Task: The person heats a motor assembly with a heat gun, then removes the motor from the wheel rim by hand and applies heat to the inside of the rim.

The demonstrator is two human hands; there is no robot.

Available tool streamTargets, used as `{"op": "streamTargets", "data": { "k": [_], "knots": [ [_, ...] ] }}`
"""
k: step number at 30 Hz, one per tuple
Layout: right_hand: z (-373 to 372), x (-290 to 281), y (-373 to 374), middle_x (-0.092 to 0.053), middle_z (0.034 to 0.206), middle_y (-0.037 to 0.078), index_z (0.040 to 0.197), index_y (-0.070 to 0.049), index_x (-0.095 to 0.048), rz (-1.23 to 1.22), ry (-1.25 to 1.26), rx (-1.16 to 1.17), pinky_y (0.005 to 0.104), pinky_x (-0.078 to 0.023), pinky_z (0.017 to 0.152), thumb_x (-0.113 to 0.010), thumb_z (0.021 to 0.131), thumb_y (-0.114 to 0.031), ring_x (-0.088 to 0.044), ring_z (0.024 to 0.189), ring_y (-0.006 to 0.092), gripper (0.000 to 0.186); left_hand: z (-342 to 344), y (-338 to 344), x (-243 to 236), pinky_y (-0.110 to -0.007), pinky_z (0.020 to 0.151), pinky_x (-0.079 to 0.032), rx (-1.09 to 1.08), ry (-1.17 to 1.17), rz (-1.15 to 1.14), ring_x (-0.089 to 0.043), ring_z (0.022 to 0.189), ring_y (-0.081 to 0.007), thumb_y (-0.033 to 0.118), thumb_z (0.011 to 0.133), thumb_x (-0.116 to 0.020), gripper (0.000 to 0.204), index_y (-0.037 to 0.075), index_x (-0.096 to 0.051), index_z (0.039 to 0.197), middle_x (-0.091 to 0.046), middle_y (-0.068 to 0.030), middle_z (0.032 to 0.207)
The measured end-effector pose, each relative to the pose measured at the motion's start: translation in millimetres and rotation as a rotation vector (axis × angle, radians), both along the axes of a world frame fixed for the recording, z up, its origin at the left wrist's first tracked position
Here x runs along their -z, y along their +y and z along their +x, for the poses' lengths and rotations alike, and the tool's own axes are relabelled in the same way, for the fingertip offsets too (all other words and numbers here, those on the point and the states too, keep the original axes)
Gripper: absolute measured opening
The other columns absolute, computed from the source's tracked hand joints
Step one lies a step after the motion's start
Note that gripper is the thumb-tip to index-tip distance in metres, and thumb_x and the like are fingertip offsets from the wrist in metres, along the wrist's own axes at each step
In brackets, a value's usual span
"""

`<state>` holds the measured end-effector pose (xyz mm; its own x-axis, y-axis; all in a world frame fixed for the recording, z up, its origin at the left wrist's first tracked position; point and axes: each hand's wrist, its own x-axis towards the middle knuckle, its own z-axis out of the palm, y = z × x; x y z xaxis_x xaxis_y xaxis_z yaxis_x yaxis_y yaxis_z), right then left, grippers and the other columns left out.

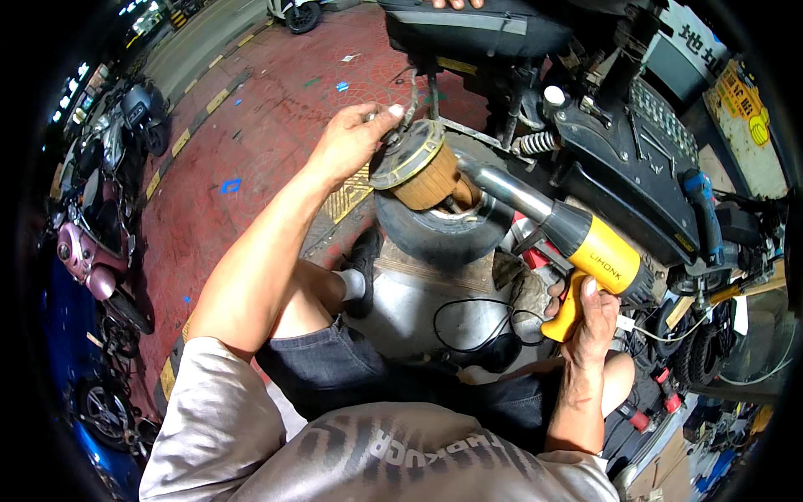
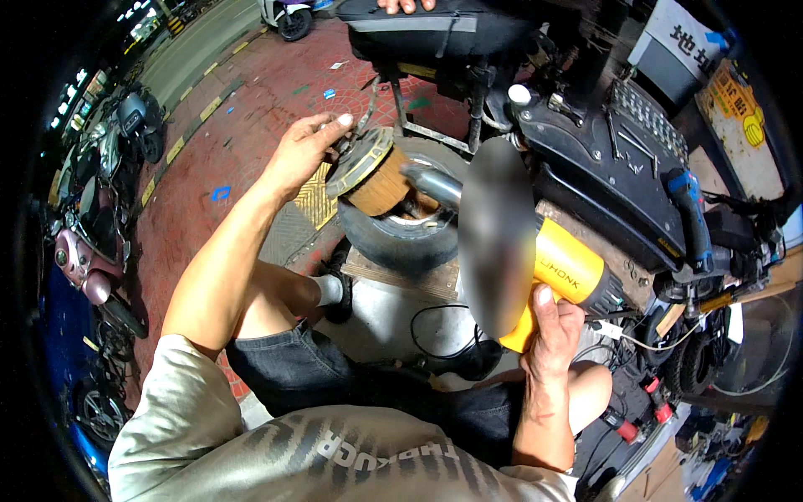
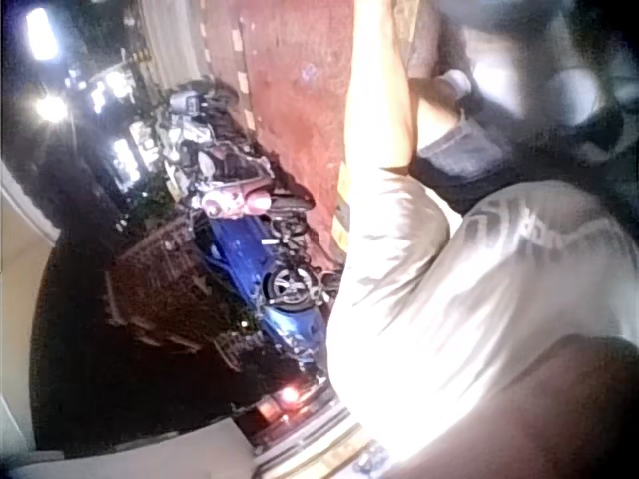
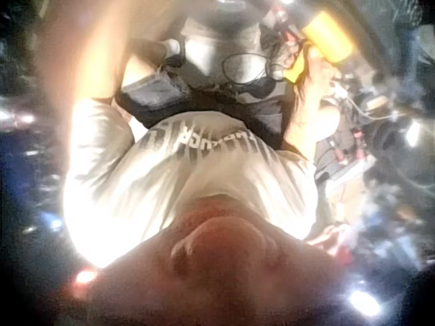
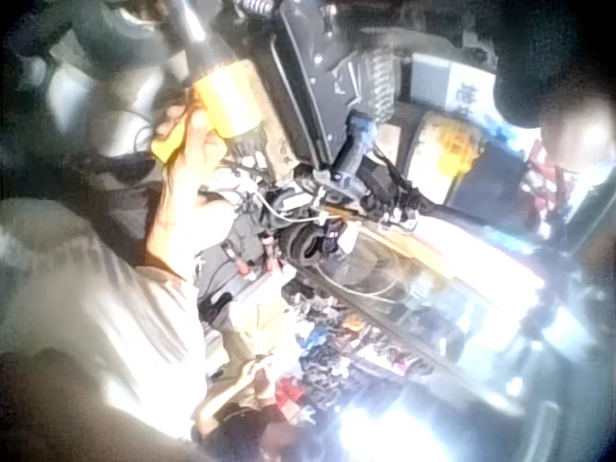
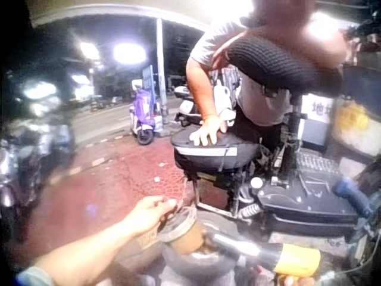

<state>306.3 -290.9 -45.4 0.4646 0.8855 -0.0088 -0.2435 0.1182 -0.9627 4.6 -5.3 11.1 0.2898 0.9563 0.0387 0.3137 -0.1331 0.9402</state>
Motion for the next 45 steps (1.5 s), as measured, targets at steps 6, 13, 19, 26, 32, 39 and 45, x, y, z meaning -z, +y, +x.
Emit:
{"op": "streamTargets", "data": {
  "k": [6,13,19,26,32,39,45],
  "knots": [
    [-12.8,-15.1,1.6,-0.073,0.091,0.019,0.128,0.006,-0.06,0.004,0.019,-0.061,0.027,-0.056,0.059,-0.069,0.103,-0.037,-0.069,0.065,0.0178,0.051,-2.0,-2.4,0.2,-0.029,0.072,-0.05,-0.008,0.02,0.018,-0.06,0.079,-0.011,0.042,0.104,-0.066,0.043,0.0,-0.073,0.11,-0.07,-0.0038,0.09],
    [-14.5,-11.0,-6.1,-0.073,0.095,0.016,0.13,0.006,-0.061,-0.012,0.031,-0.085,0.0284,-0.058,0.066,-0.073,0.099,-0.025,-0.068,0.072,0.0172,0.045,-3.0,8.1,10.0,-0.03,0.073,-0.049,-0.01,-0.016,0.012,-0.058,0.077,-0.0114,0.04,0.103,-0.065,0.041,0.0,-0.075,0.104,-0.069,-0.0027,0.086],
    [-18.9,-10.7,-8.2,-0.071,0.099,0.013,0.132,0.003,-0.06,0.023,-0.004,-0.073,0.0274,-0.056,0.067,-0.075,0.098,-0.022,-0.066,0.074,0.0159,0.045,-1.1,3.9,7.2,-0.03,0.074,-0.05,-0.028,0.029,0.038,-0.059,0.077,-0.0126,0.041,0.103,-0.064,0.044,-0.001,-0.075,0.107,-0.07,-0.0044,0.087],
    [-20.4,-5.3,-8.8,-0.071,0.101,0.009,0.13,0.0,-0.061,0.08,-0.115,-0.033,0.0277,-0.056,0.069,-0.079,0.095,-0.018,-0.066,0.078,0.0146,0.044,-0.2,-4.0,-1.1,-0.031,0.072,-0.05,-0.038,0.132,0.07,-0.059,0.074,-0.013,0.048,0.103,-0.062,0.05,-0.001,-0.074,0.106,-0.069,-0.0049,0.086],
    [-15.8,6.1,-14.5,-0.071,0.108,0.007,0.132,0.001,-0.06,-0.036,-0.217,-0.05,0.0297,-0.056,0.08,-0.082,0.093,-0.015,-0.067,0.086,0.0155,0.048,-1.3,-7.7,-4.9,-0.031,0.071,-0.049,-0.061,0.192,0.081,-0.059,0.073,-0.0133,0.05,0.103,-0.062,0.052,-0.001,-0.073,0.104,-0.068,-0.0044,0.086],
    [-20.8,10.9,-16.8,-0.068,0.128,0.009,0.135,0.001,-0.061,0.005,-0.231,-0.051,0.036,-0.049,0.104,-0.082,0.091,-0.011,-0.065,0.115,0.0213,0.05,-2.7,-7.5,-4.5,-0.034,0.075,-0.052,-0.055,0.228,0.093,-0.063,0.076,-0.0157,0.053,0.103,-0.061,0.057,-0.002,-0.073,0.108,-0.07,-0.0076,0.09],
    [-23.9,11.6,-21.5,-0.069,0.128,0.01,0.134,0.001,-0.064,-0.044,-0.33,-0.066,0.0368,-0.049,0.106,-0.084,0.091,-0.012,-0.065,0.116,0.0223,0.049,-7.2,-0.9,0.2,-0.036,0.078,-0.054,-0.039,0.263,0.129,-0.067,0.077,-0.0186,0.058,0.102,-0.06,0.064,-0.004,-0.072,0.113,-0.072,-0.0125,0.095]
  ]
}}
